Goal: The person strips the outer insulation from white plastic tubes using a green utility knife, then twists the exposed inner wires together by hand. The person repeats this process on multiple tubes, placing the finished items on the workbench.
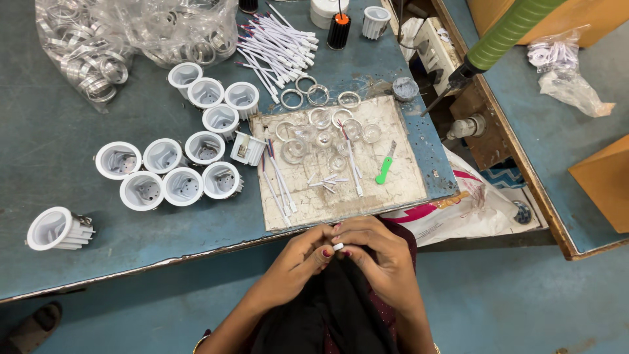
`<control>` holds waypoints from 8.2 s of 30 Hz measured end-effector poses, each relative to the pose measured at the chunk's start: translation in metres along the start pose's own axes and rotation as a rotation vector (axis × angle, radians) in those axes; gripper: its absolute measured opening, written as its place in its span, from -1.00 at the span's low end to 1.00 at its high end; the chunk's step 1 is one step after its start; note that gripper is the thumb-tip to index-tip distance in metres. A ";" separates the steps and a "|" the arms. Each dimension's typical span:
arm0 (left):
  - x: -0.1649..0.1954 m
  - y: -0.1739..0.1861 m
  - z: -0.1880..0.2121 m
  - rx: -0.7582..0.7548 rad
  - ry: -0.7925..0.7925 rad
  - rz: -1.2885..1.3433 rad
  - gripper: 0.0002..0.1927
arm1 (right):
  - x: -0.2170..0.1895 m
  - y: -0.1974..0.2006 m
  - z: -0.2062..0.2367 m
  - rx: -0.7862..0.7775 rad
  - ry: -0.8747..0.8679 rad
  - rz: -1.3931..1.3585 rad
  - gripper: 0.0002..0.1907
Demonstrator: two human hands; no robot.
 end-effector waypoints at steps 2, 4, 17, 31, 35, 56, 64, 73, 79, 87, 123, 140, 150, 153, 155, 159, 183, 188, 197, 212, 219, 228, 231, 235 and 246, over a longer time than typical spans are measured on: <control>0.011 -0.002 0.000 0.100 -0.108 -0.228 -0.65 | -0.005 0.003 -0.001 0.055 0.060 0.144 -0.79; 0.022 -0.003 0.002 0.217 -0.160 -0.394 -0.65 | -0.010 0.004 0.000 0.119 0.162 0.326 -0.75; 0.033 0.000 0.002 0.213 -0.154 -0.453 -0.85 | 0.025 -0.018 0.018 0.122 -0.271 -0.266 -0.82; 0.044 -0.004 0.008 0.145 -0.251 -0.783 -0.90 | 0.055 -0.021 0.035 -0.001 -0.434 -0.455 -0.84; 0.032 0.000 0.012 0.131 -0.367 -0.826 -0.89 | 0.082 -0.021 0.044 -0.071 -0.430 -0.246 -0.79; -0.021 0.041 0.004 0.018 -0.321 -0.444 -0.87 | 0.325 -0.046 0.017 -0.327 0.116 -0.320 -0.90; -0.016 0.038 0.007 0.005 -0.341 -0.418 -0.88 | 0.312 -0.039 0.016 -0.302 0.148 -0.313 -0.86; -0.011 0.037 0.006 0.105 -0.364 -0.502 -0.85 | 0.271 -0.061 0.031 -0.001 0.073 -0.369 -0.85; -0.004 0.040 0.009 0.158 -0.382 -0.521 -0.84 | 0.267 -0.054 0.019 -0.132 0.033 -0.408 -0.79; 0.000 0.038 0.008 0.134 -0.425 -0.646 -0.85 | 0.287 -0.044 0.015 -0.217 -0.028 -0.354 -0.79; 0.028 0.099 0.067 0.551 -0.148 -0.476 -0.74 | 0.159 -0.011 -0.049 0.187 -0.308 -0.095 -0.84; 0.020 0.050 0.006 0.669 -0.110 -0.498 -0.85 | 0.001 -0.054 -0.011 0.061 0.059 0.186 -0.77; 0.026 0.025 0.006 0.515 -0.088 -0.230 -0.82 | 0.026 -0.053 -0.001 0.165 -0.282 -0.196 -0.77; 0.027 0.021 0.012 0.471 -0.142 -0.226 -0.82 | 0.035 -0.049 0.003 0.139 -0.320 -0.427 -0.78; 0.030 0.019 0.015 0.439 -0.186 -0.211 -0.82 | 0.037 -0.046 0.006 0.121 -0.342 -0.464 -0.78; 0.040 0.015 0.020 0.417 -0.204 -0.337 -0.83 | 0.036 -0.043 0.009 0.106 -0.329 -0.471 -0.79; 0.063 0.004 0.031 0.391 -0.217 -0.765 -0.86 | 0.005 -0.029 0.005 0.004 -0.124 0.083 -0.84; 0.058 0.001 0.028 0.491 -0.139 -0.783 -0.87 | 0.005 -0.037 0.009 0.090 -0.062 0.211 -0.81; 0.040 0.011 0.021 0.502 -0.109 -0.742 -0.85 | 0.012 -0.051 0.013 0.120 0.079 0.374 -0.75; -0.038 0.046 0.011 -0.150 0.518 0.884 -0.84 | 0.019 -0.029 0.017 0.078 0.693 0.553 -0.74; 0.001 0.083 0.031 0.050 0.197 0.838 -0.81 | 0.051 0.005 0.019 0.524 0.253 0.346 -0.86; -0.008 0.063 0.018 0.247 0.163 0.389 -0.75 | 0.115 -0.027 -0.023 0.255 -0.337 -0.165 -0.83; -0.012 0.060 0.010 0.297 0.062 0.431 -0.75 | 0.110 -0.035 -0.046 0.274 -0.123 0.052 -0.78; -0.017 0.062 0.009 0.496 -0.118 0.523 -0.76 | 0.086 -0.043 -0.041 0.316 -0.101 0.342 -0.74; -0.014 0.077 -0.001 0.663 -0.288 0.739 -0.82 | 0.039 -0.103 0.006 -0.356 -0.324 -0.122 -0.81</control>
Point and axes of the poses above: each hand's wrist, its own z-axis away from the middle knuckle, its own y-axis out of the back of the hand, x = y × z, the point moved 3 cm from there along -z, towards the middle knuckle, and after that the axes turned 7 degrees about z, right-handed, at the moved point
